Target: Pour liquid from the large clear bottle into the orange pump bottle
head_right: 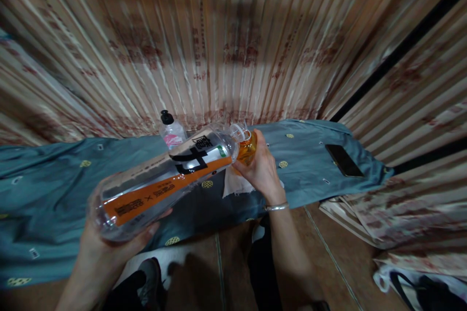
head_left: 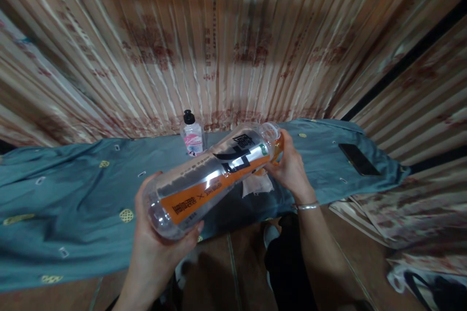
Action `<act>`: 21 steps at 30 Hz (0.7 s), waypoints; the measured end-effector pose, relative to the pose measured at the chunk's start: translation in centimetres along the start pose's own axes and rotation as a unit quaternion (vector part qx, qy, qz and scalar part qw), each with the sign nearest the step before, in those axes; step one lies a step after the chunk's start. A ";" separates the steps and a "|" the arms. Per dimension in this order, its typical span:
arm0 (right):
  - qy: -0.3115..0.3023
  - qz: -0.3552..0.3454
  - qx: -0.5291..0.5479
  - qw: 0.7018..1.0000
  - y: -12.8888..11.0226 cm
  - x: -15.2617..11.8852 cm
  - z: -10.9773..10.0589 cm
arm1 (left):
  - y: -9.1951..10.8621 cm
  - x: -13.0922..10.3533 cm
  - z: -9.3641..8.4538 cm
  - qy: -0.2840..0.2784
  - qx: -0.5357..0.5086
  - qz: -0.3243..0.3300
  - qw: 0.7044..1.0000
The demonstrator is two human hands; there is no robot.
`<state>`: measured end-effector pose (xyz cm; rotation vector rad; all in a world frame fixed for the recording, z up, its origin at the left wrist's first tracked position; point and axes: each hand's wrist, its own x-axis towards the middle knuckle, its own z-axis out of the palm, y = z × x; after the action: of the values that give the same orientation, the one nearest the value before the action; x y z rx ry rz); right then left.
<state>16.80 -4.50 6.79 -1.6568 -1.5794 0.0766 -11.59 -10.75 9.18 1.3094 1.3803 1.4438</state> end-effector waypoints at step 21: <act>-0.013 0.023 0.026 0.999 -0.2 0.1 0.1 | -1.6 0.5 0.2 0.006 -0.029 0.046 0.999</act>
<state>16.62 -4.38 6.94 -1.6577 -1.5466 0.1626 -11.76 -10.02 7.67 1.3442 1.2920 1.5432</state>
